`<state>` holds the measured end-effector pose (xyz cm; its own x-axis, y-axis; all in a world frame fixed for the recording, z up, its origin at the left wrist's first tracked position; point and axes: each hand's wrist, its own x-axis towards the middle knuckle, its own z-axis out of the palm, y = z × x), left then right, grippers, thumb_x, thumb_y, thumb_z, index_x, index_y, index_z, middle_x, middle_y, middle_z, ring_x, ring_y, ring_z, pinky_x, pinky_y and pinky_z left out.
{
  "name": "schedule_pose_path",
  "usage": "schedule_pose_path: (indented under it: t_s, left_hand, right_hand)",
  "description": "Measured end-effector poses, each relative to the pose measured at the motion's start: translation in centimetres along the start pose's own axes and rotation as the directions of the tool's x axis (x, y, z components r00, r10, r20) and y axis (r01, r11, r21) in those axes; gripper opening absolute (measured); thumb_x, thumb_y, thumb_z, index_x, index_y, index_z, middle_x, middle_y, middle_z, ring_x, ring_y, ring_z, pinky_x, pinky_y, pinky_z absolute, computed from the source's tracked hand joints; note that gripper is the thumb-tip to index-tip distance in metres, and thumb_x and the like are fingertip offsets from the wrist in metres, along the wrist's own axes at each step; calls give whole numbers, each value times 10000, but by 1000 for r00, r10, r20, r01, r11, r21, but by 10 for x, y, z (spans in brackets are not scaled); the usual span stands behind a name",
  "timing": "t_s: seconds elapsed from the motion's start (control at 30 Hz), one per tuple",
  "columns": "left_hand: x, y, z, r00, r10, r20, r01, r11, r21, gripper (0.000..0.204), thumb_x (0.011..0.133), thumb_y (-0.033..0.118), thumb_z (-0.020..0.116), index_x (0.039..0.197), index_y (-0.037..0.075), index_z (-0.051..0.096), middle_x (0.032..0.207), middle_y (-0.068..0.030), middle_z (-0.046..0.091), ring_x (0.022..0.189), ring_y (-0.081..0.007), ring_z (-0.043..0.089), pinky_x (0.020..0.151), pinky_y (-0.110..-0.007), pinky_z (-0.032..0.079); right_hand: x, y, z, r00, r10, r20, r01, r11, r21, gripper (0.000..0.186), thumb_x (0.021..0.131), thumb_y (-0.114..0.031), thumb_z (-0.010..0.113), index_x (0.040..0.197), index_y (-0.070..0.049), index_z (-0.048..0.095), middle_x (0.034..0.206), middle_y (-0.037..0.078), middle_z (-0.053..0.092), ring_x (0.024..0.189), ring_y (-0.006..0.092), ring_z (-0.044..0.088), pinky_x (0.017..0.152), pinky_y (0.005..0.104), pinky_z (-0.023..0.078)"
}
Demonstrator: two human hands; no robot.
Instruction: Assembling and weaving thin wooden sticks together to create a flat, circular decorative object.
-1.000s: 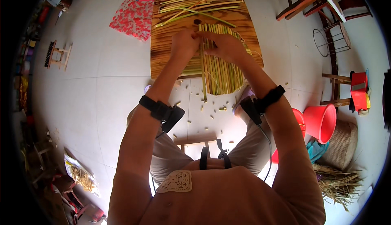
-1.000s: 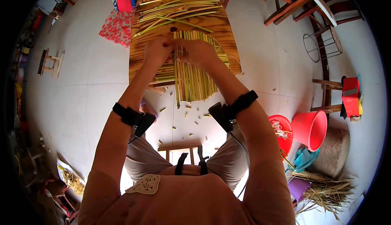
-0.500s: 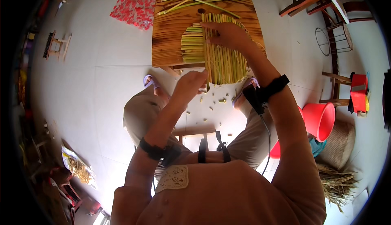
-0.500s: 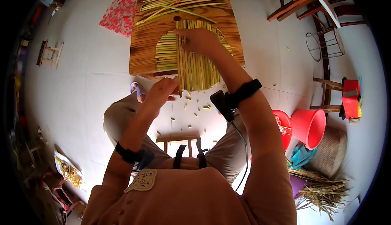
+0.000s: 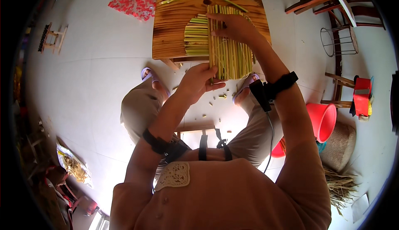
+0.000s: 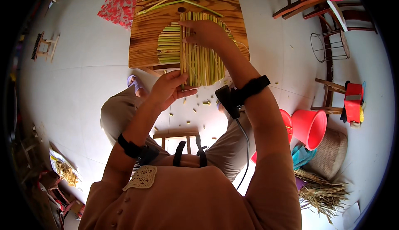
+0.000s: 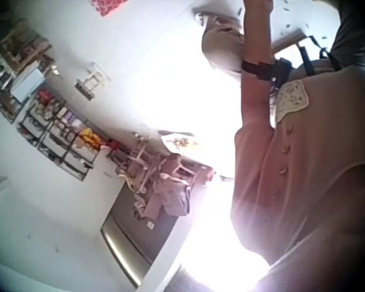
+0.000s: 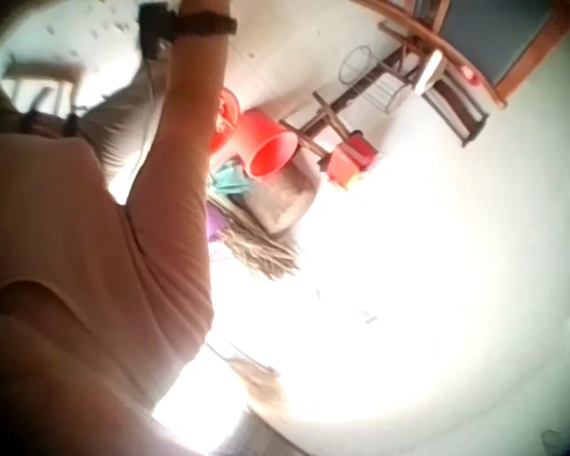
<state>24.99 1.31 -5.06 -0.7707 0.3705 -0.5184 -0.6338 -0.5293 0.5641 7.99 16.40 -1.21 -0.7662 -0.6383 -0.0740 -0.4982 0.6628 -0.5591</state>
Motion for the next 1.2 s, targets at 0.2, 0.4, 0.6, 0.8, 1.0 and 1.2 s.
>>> schedule_pose_path:
  t_s: [0.2, 0.4, 0.6, 0.8, 1.0, 1.2]
  left_hand:
    - [5, 5, 3, 1000, 8, -1, -8, 992, -126, 302, 1007, 187, 509, 1228, -17, 533, 1145, -106, 636, 1030, -230, 649, 916, -436, 570]
    - [13, 2, 5, 997, 73, -19, -74, 994, -77, 297, 1002, 150, 503, 1231, -37, 523, 1153, -114, 610, 989, -233, 660, 867, -437, 595]
    - [14, 2, 1, 998, 60, -11, -61, 997, -41, 295, 995, 148, 515, 1213, -50, 534, 1122, -129, 625, 965, -239, 669, 830, -406, 611]
    - [13, 24, -12, 1000, 31, 4, -30, 999, -32, 289, 995, 181, 527, 1199, -20, 565, 1091, -114, 656, 947, -223, 679, 854, -430, 593]
    - [14, 32, -23, 999, -25, 29, 24, 999, 41, 282, 997, 193, 532, 1188, -8, 583, 1086, -101, 667, 961, -222, 682, 861, -415, 591]
    - [17, 30, -28, 999, -50, 9, 49, 997, 53, 293, 990, 197, 547, 1197, -6, 582, 1089, -99, 667, 968, -216, 681, 865, -410, 587]
  right_hand:
    - [-1, 18, 5, 1000, -19, -14, 19, 1000, 17, 623, 815, -313, 755, 1390, -296, 516, 922, 144, 675, 817, 246, 655, 765, 359, 504]
    - [-1, -2, -4, 1000, -17, -1, 17, 999, -44, 619, 830, -323, 736, 1402, -279, 503, 878, 145, 680, 788, 238, 662, 746, 356, 500]
    - [-2, -1, -6, 1000, 16, 13, -17, 1000, 25, 627, 829, -326, 738, 1406, -262, 500, 793, 128, 672, 721, 248, 651, 714, 353, 491]
    - [6, -4, -2, 998, 39, -42, -38, 999, 15, 639, 767, -350, 767, 1343, -167, 560, 979, 172, 684, 912, 348, 655, 809, 402, 507]
    - [10, -1, 5, 998, 46, -45, -49, 998, -50, 654, 808, -366, 747, 1391, -192, 507, 1047, 189, 675, 925, 341, 660, 819, 386, 508]
    - [-2, -3, 2, 991, -2, -134, 14, 996, 86, 617, 835, -355, 737, 1384, -183, 514, 920, 136, 687, 814, 252, 661, 732, 366, 508]
